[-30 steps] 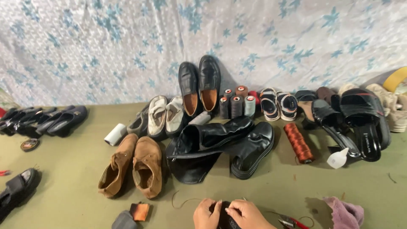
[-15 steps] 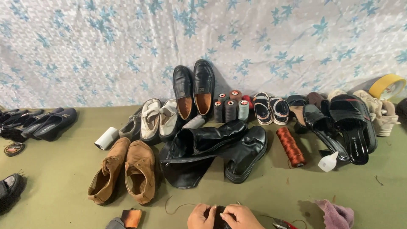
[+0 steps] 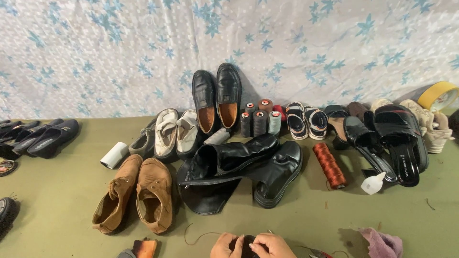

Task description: The person uses a stitching awl and thread to sew the sole of a black shoe. They repeatedly pierce the shoe material with the awl and pull the thread through to secure the sole. The workspace contains various other shoes and spools of thread.

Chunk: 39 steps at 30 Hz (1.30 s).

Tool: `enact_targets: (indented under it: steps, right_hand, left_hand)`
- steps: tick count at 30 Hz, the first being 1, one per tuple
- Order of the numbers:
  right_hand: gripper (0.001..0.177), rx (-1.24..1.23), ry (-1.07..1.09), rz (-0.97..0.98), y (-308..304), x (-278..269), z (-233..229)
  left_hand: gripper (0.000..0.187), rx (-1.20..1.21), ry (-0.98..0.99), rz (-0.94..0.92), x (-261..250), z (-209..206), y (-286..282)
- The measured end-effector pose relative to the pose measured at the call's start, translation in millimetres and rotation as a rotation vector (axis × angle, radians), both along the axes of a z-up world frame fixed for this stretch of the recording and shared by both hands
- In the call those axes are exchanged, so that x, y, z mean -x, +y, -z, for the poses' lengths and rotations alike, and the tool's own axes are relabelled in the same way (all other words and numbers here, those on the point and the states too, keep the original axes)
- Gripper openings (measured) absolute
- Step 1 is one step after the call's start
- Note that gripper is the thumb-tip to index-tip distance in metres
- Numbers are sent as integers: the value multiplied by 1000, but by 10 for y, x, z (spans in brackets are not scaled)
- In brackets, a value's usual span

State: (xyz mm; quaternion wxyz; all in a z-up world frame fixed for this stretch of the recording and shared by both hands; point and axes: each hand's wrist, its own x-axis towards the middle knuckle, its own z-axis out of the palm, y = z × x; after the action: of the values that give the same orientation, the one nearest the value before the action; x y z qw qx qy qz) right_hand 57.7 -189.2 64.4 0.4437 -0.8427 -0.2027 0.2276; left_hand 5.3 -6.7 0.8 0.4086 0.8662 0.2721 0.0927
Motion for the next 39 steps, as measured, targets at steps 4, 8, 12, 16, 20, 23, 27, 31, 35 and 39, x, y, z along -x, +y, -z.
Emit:
enact_targets:
  steps: [4,8,12,16,20,23,27,31,35,39]
  right_hand:
    - [28,35,81,-15,7,3,-145]
    - [35,12,98,-42,10,11,-174]
    - [35,-7,18,-21,-6,-14,13]
    - [31,-29,-105,-45,5,33,-65]
    - [30,10,-74,-30,20,60,-231]
    - [30,-4,-38,-9,26,75,-274]
    - [30,-46,-21,21,35,92,-317]
    - [30,-64,162,9,-29,-19,-414]
    - [25,46,272,73,-227,-93,-916]
    - [33,6,212,329,-859,-177,-1010]
  left_hand:
    - [28,7,-40,18,32,-83,0]
    - [34,43,-131,58,66,-116,20]
    - [25,93,-47,49,77,-296,11]
    - [28,75,-64,110,75,-145,76]
    - [30,54,-180,145,65,-61,101]
    - [28,41,-192,182,79,-115,130]
    - [39,1,135,439,9,-530,217]
    - [31,-37,312,648,-120,-1046,249]
    - [39,121,379,730,-148,-1134,343]
    - [43,303,325,599,-47,-1039,393]
